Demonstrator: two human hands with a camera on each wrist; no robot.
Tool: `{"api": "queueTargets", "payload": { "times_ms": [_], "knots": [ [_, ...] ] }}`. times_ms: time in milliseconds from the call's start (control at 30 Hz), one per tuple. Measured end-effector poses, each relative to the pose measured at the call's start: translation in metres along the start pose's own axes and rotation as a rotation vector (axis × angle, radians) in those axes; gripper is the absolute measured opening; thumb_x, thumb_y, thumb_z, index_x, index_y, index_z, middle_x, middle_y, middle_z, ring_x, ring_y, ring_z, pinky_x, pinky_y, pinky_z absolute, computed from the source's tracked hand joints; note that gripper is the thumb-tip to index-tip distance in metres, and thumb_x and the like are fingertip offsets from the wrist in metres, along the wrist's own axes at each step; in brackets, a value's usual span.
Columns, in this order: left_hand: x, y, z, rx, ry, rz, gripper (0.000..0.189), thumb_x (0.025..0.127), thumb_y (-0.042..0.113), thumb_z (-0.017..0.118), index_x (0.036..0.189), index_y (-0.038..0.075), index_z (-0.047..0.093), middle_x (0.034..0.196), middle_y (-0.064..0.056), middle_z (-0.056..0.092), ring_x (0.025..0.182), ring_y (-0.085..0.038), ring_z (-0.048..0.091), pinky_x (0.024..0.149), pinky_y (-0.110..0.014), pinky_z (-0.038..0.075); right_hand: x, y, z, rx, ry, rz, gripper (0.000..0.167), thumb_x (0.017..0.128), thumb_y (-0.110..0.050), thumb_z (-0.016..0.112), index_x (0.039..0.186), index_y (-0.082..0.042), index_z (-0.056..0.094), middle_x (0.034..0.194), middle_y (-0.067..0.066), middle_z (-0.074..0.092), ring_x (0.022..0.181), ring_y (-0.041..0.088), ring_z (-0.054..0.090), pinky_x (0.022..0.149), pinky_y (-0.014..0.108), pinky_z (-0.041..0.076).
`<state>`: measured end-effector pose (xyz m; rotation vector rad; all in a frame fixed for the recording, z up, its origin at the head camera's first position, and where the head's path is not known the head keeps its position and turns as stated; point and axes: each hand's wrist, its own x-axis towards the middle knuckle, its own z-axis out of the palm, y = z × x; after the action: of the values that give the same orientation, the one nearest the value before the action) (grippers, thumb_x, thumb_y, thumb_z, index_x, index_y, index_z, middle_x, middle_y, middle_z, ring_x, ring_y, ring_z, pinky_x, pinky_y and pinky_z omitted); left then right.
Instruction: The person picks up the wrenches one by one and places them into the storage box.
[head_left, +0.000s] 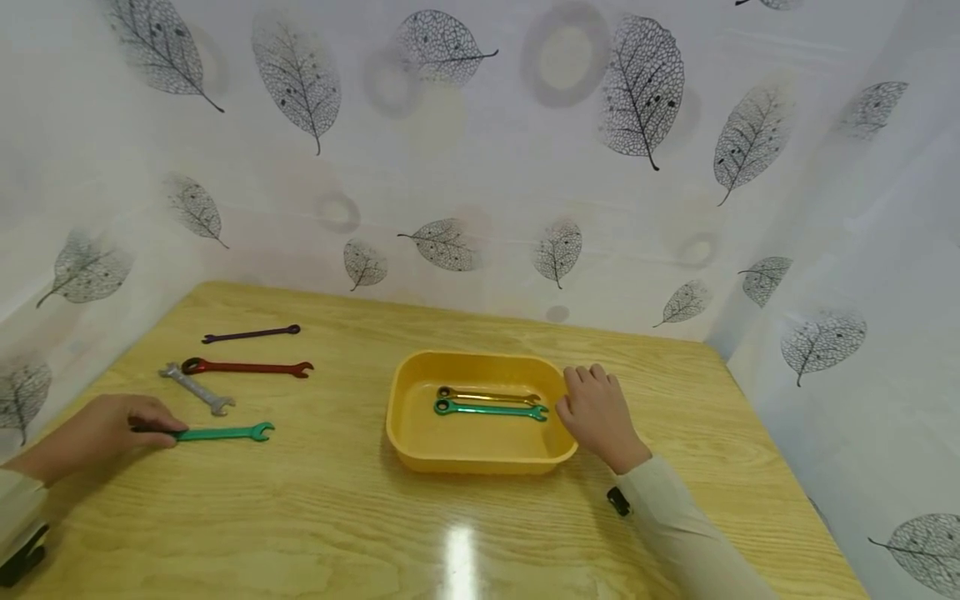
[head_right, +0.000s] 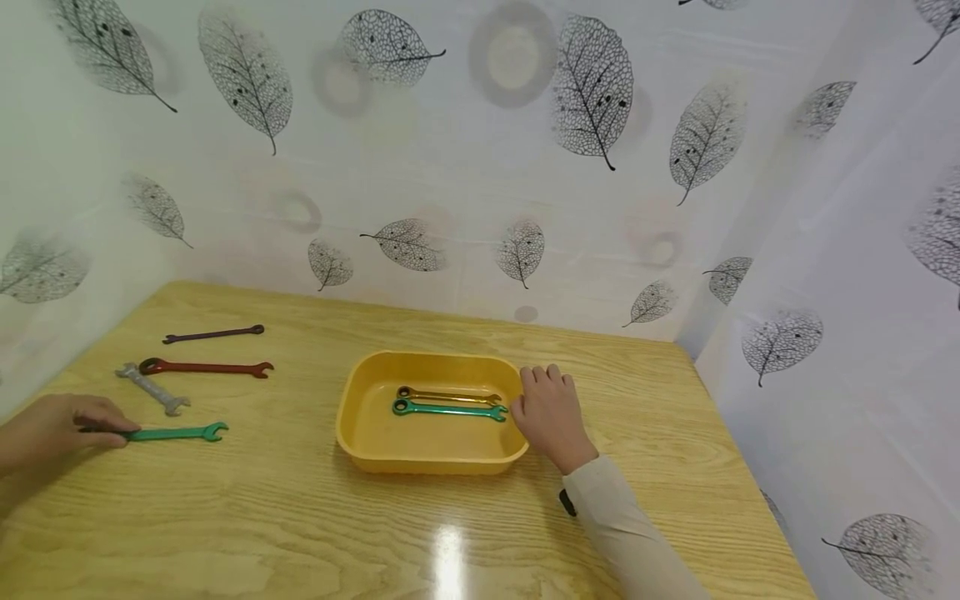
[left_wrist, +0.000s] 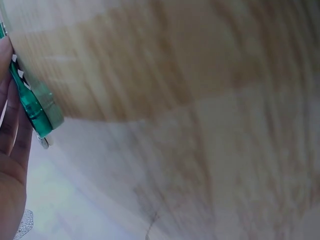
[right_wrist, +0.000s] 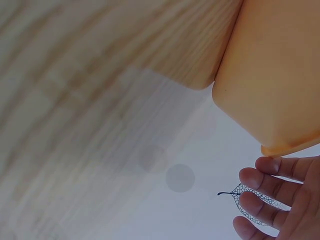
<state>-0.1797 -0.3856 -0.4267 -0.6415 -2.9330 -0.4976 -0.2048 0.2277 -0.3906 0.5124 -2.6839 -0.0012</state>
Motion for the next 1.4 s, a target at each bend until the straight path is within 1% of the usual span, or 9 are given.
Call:
{"api": "queueTargets", "payload": {
  "times_ms": [267, 433, 500, 600, 667, 800, 967, 1133, 1400],
  "knots": [
    [0.000, 0.002, -0.002, 0.002, -0.013, -0.001, 0.015, 0.066, 0.015, 0.081, 0.079, 0.018, 0.075, 0.073, 0.018, 0.063, 0.066, 0.013, 0.051, 0.055, -0.017, 0.047, 0.001, 0.001, 0.001, -0.001, -0.024, 0.011, 0.012, 0.082, -0.011, 0.055, 0.077, -0.008, 0.045, 0.066, 0.004, 0.042, 0.066, 0.022, 0.036, 0.061, 0.031, 0.025],
    [-0.002, 0.003, -0.002, -0.011, -0.032, -0.033, 0.013, 0.068, 0.017, 0.081, 0.078, 0.019, 0.075, 0.073, 0.019, 0.062, 0.066, 0.014, 0.050, 0.055, -0.018, 0.046, 0.000, 0.001, 0.001, -0.001, -0.018, 0.006, 0.011, 0.082, -0.011, 0.054, 0.077, -0.008, 0.045, 0.066, 0.004, 0.043, 0.065, 0.022, 0.036, 0.061, 0.031, 0.025],
    [-0.003, 0.002, -0.001, -0.027, -0.018, -0.012, 0.013, 0.067, 0.016, 0.081, 0.078, 0.018, 0.075, 0.072, 0.020, 0.061, 0.066, 0.014, 0.050, 0.054, -0.018, 0.046, 0.000, 0.001, 0.001, -0.006, -0.014, 0.001, 0.011, 0.082, -0.011, 0.054, 0.078, -0.008, 0.045, 0.066, 0.004, 0.043, 0.066, 0.022, 0.037, 0.060, 0.031, 0.026],
    [-0.005, 0.000, 0.002, -0.043, 0.014, 0.052, 0.015, 0.065, 0.011, 0.082, 0.076, 0.016, 0.074, 0.071, 0.022, 0.061, 0.064, 0.015, 0.049, 0.052, -0.017, 0.046, 0.000, 0.001, 0.001, -0.008, -0.003, -0.006, 0.010, 0.082, -0.011, 0.055, 0.079, -0.007, 0.046, 0.067, 0.005, 0.044, 0.066, 0.023, 0.038, 0.060, 0.031, 0.026],
    [-0.005, -0.001, 0.003, -0.048, 0.028, 0.078, 0.016, 0.063, 0.008, 0.082, 0.076, 0.014, 0.073, 0.070, 0.022, 0.061, 0.063, 0.015, 0.049, 0.051, -0.016, 0.046, 0.001, 0.001, 0.001, -0.009, 0.001, -0.007, 0.009, 0.082, -0.011, 0.055, 0.079, -0.007, 0.047, 0.067, 0.005, 0.045, 0.066, 0.023, 0.038, 0.060, 0.031, 0.026],
    [-0.004, 0.000, 0.003, -0.081, 0.011, 0.064, 0.015, 0.065, 0.008, 0.082, 0.076, 0.013, 0.072, 0.069, 0.021, 0.061, 0.062, 0.015, 0.049, 0.050, -0.017, 0.046, 0.000, 0.001, 0.001, -0.008, 0.007, -0.008, 0.009, 0.082, -0.011, 0.055, 0.079, -0.007, 0.047, 0.067, 0.004, 0.045, 0.066, 0.022, 0.038, 0.060, 0.030, 0.026],
    [-0.001, 0.006, 0.001, -0.075, 0.035, 0.066, 0.017, 0.063, 0.007, 0.083, 0.074, 0.012, 0.070, 0.070, 0.025, 0.060, 0.063, 0.015, 0.049, 0.051, -0.016, 0.047, 0.000, 0.001, 0.001, -0.002, 0.003, -0.002, 0.009, 0.082, -0.011, 0.055, 0.080, -0.007, 0.047, 0.067, 0.004, 0.044, 0.066, 0.022, 0.036, 0.060, 0.030, 0.025],
    [0.001, 0.009, 0.000, -0.070, 0.050, 0.061, 0.020, 0.061, 0.005, 0.083, 0.074, 0.011, 0.069, 0.069, 0.023, 0.059, 0.062, 0.015, 0.048, 0.051, -0.016, 0.047, 0.000, 0.000, -0.001, 0.008, -0.005, 0.005, 0.010, 0.082, -0.010, 0.055, 0.079, -0.007, 0.046, 0.066, 0.004, 0.043, 0.065, 0.021, 0.035, 0.060, 0.030, 0.024],
    [0.002, 0.014, -0.003, -0.110, 0.093, 0.124, 0.024, 0.059, -0.001, 0.083, 0.073, 0.010, 0.068, 0.070, 0.027, 0.056, 0.061, 0.014, 0.046, 0.049, -0.014, 0.045, 0.000, 0.000, -0.001, 0.015, 0.003, 0.005, 0.008, 0.082, -0.010, 0.055, 0.079, -0.007, 0.048, 0.066, 0.003, 0.043, 0.065, 0.021, 0.034, 0.060, 0.029, 0.024]
  ]
}}
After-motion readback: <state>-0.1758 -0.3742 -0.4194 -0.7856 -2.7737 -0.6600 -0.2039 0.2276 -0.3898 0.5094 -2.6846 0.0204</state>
